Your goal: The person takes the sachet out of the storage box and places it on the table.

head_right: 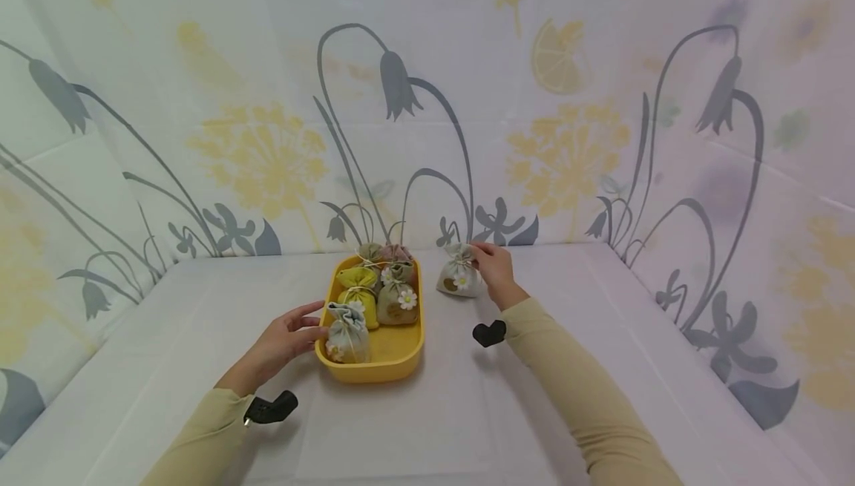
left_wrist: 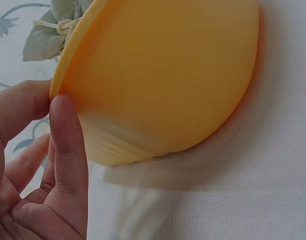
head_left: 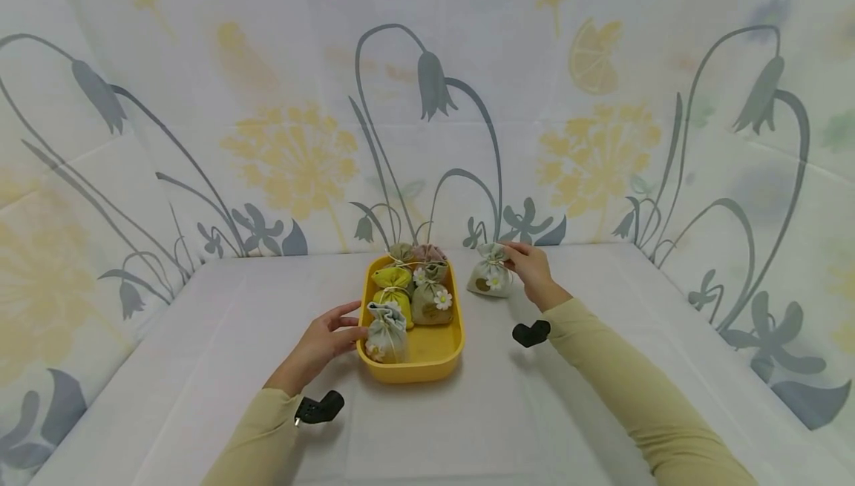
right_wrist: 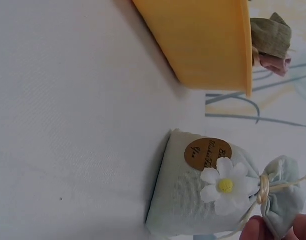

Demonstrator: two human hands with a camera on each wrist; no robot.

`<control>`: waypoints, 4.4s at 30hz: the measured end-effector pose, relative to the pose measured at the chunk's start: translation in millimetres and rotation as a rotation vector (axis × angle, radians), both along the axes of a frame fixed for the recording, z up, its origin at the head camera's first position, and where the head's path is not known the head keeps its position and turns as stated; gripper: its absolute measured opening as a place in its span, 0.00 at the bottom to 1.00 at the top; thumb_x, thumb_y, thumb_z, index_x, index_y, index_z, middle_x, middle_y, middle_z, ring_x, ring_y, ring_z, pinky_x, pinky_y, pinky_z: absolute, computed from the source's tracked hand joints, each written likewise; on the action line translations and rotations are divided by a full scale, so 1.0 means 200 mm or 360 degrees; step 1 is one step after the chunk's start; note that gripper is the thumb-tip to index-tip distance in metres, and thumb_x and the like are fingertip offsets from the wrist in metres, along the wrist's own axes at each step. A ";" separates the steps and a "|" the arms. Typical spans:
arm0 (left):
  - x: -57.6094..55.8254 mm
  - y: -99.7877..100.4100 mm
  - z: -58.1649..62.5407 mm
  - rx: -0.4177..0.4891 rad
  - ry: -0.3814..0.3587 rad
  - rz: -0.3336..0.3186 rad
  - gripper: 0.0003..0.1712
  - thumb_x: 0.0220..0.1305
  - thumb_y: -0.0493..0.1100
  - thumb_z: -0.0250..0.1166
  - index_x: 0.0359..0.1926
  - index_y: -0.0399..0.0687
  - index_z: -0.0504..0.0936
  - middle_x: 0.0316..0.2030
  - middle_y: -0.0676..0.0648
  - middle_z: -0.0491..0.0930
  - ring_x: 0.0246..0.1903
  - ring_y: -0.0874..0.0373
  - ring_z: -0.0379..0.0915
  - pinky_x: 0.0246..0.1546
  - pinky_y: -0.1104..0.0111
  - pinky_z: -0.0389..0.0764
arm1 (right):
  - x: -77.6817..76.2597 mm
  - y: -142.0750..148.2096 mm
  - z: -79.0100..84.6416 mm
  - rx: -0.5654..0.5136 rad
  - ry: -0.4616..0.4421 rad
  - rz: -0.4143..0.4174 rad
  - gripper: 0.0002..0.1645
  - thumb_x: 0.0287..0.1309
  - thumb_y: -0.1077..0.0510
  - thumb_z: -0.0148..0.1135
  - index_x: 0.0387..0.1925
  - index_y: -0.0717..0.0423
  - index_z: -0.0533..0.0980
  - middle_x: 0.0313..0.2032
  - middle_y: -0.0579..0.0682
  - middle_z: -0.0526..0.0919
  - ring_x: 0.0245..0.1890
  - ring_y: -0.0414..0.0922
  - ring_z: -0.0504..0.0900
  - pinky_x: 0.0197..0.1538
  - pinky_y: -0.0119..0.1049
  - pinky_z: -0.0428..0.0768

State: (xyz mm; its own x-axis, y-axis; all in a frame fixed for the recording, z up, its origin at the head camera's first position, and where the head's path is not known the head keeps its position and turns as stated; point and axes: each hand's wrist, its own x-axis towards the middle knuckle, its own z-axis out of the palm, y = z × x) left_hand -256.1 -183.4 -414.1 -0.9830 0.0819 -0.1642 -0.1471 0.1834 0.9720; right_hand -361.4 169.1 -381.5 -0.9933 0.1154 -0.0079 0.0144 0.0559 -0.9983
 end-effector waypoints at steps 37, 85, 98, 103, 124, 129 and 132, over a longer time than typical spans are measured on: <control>0.01 0.00 0.00 -0.0007 0.0007 -0.0001 0.38 0.55 0.43 0.69 0.66 0.48 0.65 0.51 0.40 0.70 0.42 0.54 0.73 0.44 0.65 0.78 | 0.46 0.03 0.00 0.0004 0.0041 0.0376 0.26 0.63 0.62 0.56 0.57 0.75 0.66 0.40 0.50 0.80 0.41 0.41 0.80 0.52 0.35 0.75; 0.04 -0.03 0.00 -0.0016 -0.0003 -0.0031 0.37 0.57 0.43 0.68 0.66 0.45 0.63 0.50 0.39 0.69 0.41 0.55 0.73 0.44 0.65 0.78 | 0.59 -0.63 0.04 -0.0035 -0.0087 0.0835 0.28 0.53 0.69 0.64 0.57 0.71 0.69 0.52 0.60 0.75 0.51 0.50 0.76 0.53 0.38 0.74; 0.02 -0.02 0.00 0.0063 -0.0018 -0.0077 0.36 0.59 0.41 0.65 0.67 0.46 0.62 0.51 0.39 0.68 0.43 0.56 0.72 0.45 0.66 0.77 | 0.52 -0.74 0.05 0.0105 -0.0194 0.0859 0.25 0.51 0.68 0.66 0.53 0.62 0.75 0.46 0.51 0.79 0.47 0.45 0.75 0.56 0.41 0.71; 0.02 -0.01 0.01 0.0072 0.0013 -0.0092 0.36 0.60 0.41 0.65 0.67 0.44 0.61 0.51 0.39 0.68 0.42 0.56 0.73 0.44 0.67 0.77 | 0.52 -0.77 0.06 0.0161 -0.0203 0.0817 0.20 0.56 0.66 0.62 0.52 0.65 0.76 0.46 0.53 0.79 0.50 0.46 0.74 0.57 0.42 0.71; 0.01 0.00 0.01 0.0096 -0.0014 -0.0037 0.36 0.58 0.40 0.66 0.66 0.44 0.63 0.50 0.39 0.69 0.40 0.57 0.73 0.42 0.68 0.78 | 0.48 -0.72 0.12 -0.0003 -0.0238 0.0705 0.13 0.62 0.71 0.51 0.47 0.72 0.75 0.45 0.58 0.78 0.42 0.47 0.79 0.48 0.41 0.78; 0.02 0.00 0.02 0.0093 -0.0001 -0.0040 0.35 0.58 0.39 0.66 0.66 0.43 0.63 0.49 0.39 0.69 0.38 0.57 0.73 0.40 0.69 0.78 | 0.53 -0.69 0.18 0.0003 -0.0184 0.0676 0.13 0.63 0.71 0.50 0.46 0.72 0.75 0.45 0.58 0.78 0.45 0.48 0.79 0.49 0.43 0.77; 0.02 0.00 0.02 0.0083 -0.0006 -0.0027 0.35 0.58 0.39 0.66 0.66 0.44 0.64 0.49 0.39 0.70 0.38 0.57 0.73 0.40 0.68 0.79 | 0.57 -0.67 0.21 -0.0003 -0.0150 0.0671 0.13 0.64 0.70 0.49 0.47 0.72 0.75 0.44 0.58 0.79 0.46 0.48 0.79 0.50 0.43 0.76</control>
State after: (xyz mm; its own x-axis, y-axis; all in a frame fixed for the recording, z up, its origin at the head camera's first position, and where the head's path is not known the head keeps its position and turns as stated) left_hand -252.4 -183.3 -410.6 -0.9808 0.1071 -0.1630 -0.1481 0.1348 0.9797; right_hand -247.0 35.5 -339.9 -0.9485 -0.3003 -0.1005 0.0818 0.0744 -0.9939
